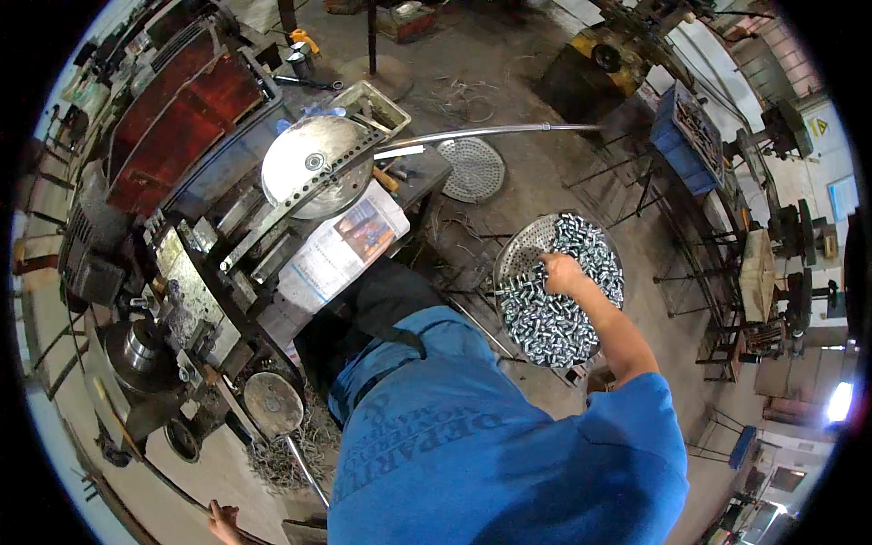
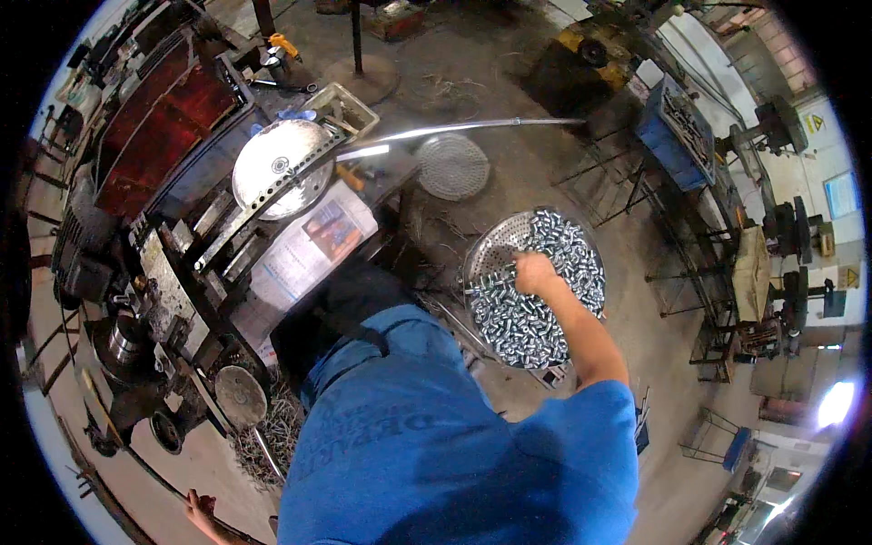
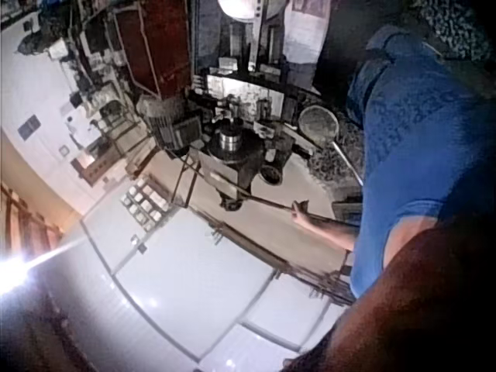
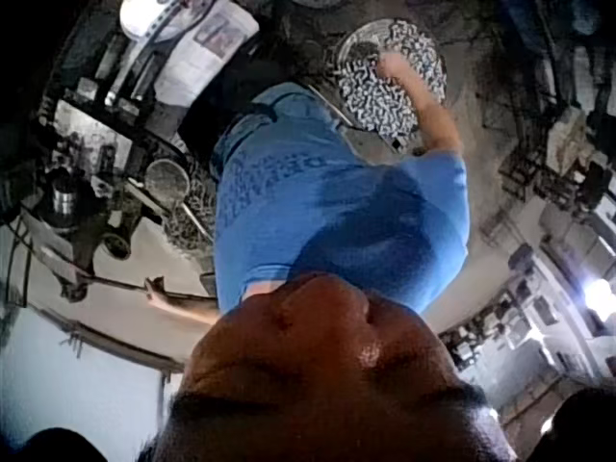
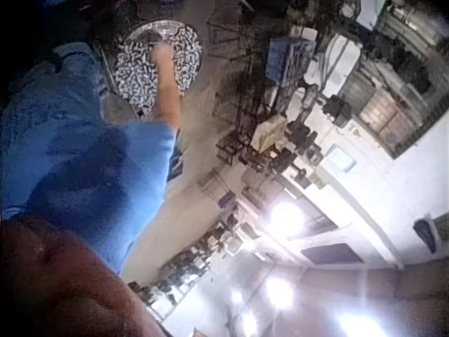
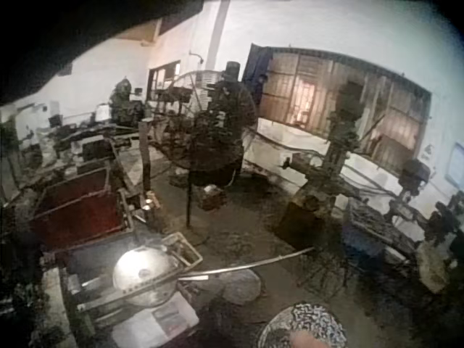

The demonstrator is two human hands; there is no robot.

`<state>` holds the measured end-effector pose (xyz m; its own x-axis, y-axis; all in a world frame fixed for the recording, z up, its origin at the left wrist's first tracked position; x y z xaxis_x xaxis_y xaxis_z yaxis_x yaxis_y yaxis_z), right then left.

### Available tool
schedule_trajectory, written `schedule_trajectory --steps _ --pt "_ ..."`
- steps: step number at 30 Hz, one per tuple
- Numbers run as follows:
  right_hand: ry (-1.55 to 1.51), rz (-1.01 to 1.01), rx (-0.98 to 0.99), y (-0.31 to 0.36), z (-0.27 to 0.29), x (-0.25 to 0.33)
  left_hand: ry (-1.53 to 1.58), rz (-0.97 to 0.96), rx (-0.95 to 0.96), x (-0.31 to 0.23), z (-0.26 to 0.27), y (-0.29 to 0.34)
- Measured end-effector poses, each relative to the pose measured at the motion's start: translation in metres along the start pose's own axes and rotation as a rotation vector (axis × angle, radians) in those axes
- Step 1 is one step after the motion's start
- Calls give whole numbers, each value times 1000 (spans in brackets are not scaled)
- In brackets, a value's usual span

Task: The person operates a manual lathe to machine small metal components. They mount a metal workpiece into the chuck, use levers to control the machine's movement, and then remove the finished piece and place it into a bin with other parts.

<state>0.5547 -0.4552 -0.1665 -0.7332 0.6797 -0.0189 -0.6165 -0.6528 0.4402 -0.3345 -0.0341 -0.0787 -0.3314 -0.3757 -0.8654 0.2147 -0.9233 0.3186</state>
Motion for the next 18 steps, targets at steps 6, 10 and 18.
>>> schedule_trajectory --steps 6,10,18 --pt "197 161 168 -10 9 -6 -92 -50 -104 -21 -19 20" --pt "241 184 95 -14 8 -3 -127 -44 -130 -7 -13 28" --pt "154 84 -46 -32 43 28 -1066 -220 -100 -55 -21 69"
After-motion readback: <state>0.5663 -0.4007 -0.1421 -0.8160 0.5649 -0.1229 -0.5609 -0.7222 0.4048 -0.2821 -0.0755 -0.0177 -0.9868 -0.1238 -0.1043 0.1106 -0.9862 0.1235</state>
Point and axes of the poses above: each hand's wrist, its own y-axis away from the middle knuckle, its own z-axis out of the back of the hand, x = y × z, the point moved 1 cm from there along -y, towards the middle knuckle, and after that the axes turned 3 degrees about x, right-handed, at the moved point
